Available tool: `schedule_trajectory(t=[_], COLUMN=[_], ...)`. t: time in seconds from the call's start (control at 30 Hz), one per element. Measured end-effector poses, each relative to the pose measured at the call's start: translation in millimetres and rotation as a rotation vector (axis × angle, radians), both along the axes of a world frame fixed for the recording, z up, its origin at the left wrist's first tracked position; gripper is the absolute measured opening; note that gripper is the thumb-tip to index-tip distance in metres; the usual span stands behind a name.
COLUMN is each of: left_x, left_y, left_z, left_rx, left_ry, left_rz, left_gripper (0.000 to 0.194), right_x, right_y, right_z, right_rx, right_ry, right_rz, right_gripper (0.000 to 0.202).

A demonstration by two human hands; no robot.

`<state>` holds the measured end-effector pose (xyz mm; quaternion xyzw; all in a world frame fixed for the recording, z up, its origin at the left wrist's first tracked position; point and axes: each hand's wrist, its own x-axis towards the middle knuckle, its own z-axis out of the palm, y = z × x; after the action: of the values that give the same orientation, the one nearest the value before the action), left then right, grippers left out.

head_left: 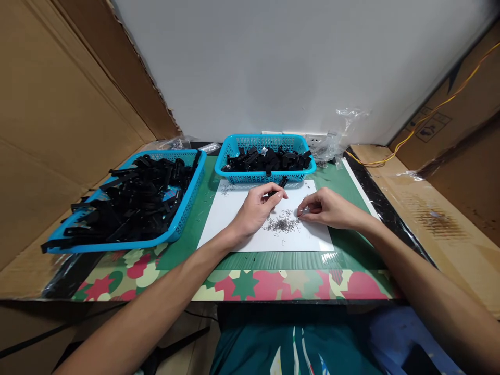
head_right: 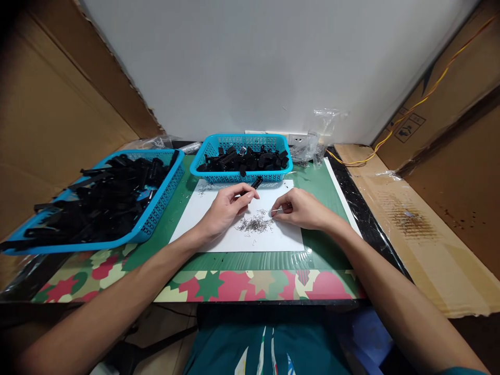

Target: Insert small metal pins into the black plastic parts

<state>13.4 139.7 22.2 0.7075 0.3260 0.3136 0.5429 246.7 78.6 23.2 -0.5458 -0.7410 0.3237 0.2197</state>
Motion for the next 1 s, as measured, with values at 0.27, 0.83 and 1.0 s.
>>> schedule_trajectory(t=[0.27,0.83,1.0], left_x=[-0.9,0.4,1.8], left_y=[-0.3,-10.2,-9.4], left_z=[-0.6,3.3,2.4], left_rx=[0.027,0.147,0.129], left_ry=[0.012,0.056,0.056], left_rz=[-0.007,-0.128,-0.106], left_gripper=[0.028,0.027,0.029], right_x=[1.6,-17.7,-14.2], right_y=[-0.4,-5.2,-5.4], right_z=[1.4,5.1,5.0], right_rx=[-0.019,0.075,0.1], right_ry=[0.09,0.458,0.377], right_rz=[0.035,-0.043,-0.061], right_gripper=[0.025,0.035,0.03])
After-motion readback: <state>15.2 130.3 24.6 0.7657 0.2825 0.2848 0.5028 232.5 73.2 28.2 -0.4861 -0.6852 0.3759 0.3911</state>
